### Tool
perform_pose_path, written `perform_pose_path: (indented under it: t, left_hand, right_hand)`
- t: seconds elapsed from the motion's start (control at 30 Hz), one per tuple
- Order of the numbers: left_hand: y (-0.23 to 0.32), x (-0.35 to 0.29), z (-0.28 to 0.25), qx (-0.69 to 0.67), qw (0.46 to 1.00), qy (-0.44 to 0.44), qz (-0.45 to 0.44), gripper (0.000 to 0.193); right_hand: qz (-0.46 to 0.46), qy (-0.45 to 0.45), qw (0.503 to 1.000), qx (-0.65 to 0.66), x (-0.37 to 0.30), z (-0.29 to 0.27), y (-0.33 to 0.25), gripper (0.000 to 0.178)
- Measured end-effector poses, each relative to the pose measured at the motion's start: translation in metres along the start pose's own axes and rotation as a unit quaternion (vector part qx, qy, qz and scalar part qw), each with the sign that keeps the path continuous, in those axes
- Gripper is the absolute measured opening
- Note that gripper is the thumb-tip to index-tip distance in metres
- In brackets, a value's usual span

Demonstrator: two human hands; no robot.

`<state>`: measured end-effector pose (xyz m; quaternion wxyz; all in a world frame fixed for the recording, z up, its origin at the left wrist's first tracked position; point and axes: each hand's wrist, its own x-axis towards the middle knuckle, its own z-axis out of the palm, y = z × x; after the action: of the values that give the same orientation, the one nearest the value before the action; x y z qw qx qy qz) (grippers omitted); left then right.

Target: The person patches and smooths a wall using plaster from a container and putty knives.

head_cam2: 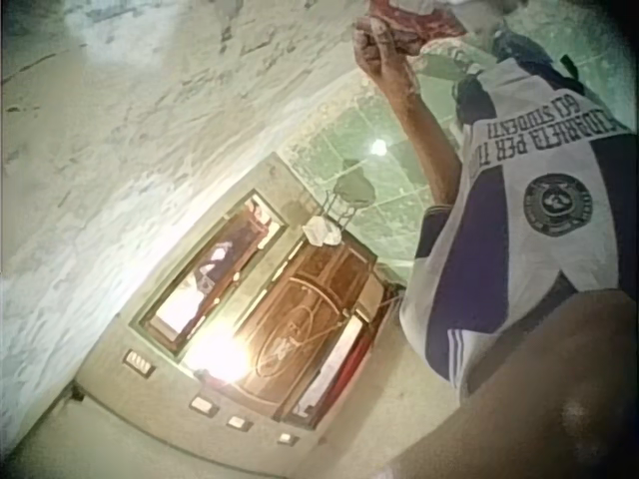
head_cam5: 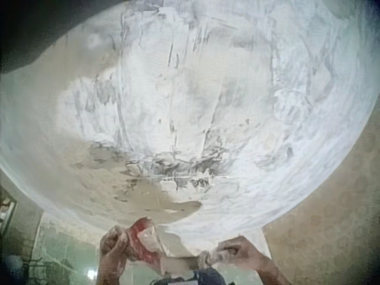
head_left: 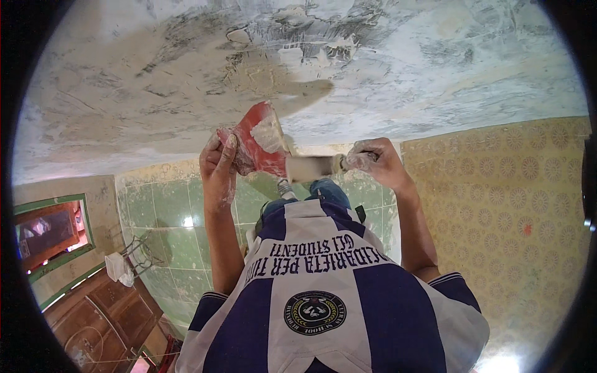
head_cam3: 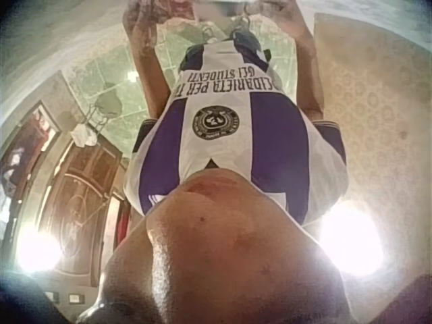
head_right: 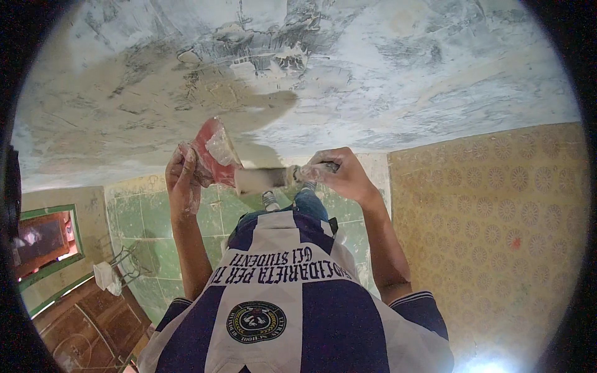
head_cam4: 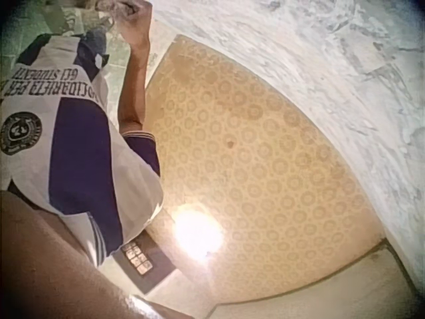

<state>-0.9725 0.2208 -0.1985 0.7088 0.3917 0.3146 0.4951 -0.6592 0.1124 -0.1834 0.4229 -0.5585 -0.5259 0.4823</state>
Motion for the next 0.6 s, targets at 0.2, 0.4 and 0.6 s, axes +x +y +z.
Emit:
perform_pose_path:
  t: [0.2,0.4,0.6]
  left_hand:
    - [0.001,0.002,-0.007,0.083,0.994,-0.058,0.039,0.007]
    - [0.018,0.0,0.0,0.218,0.961,-0.113,0.131,0.004]
    - [0.011,0.007,-0.01,0.257,0.952,-0.114,0.124,0.005]
  right_hand:
    - [0.044,-0.016,0.987,-0.152,0.019,-0.002,-0.029,0.026]
    - [-0.017,0.032,0.98,-0.196,0.033,-0.011,-0.053,0.026]
    - [-0.066,0.077,0.985,-0.137,0.03,-0.018,-0.052,0.024]
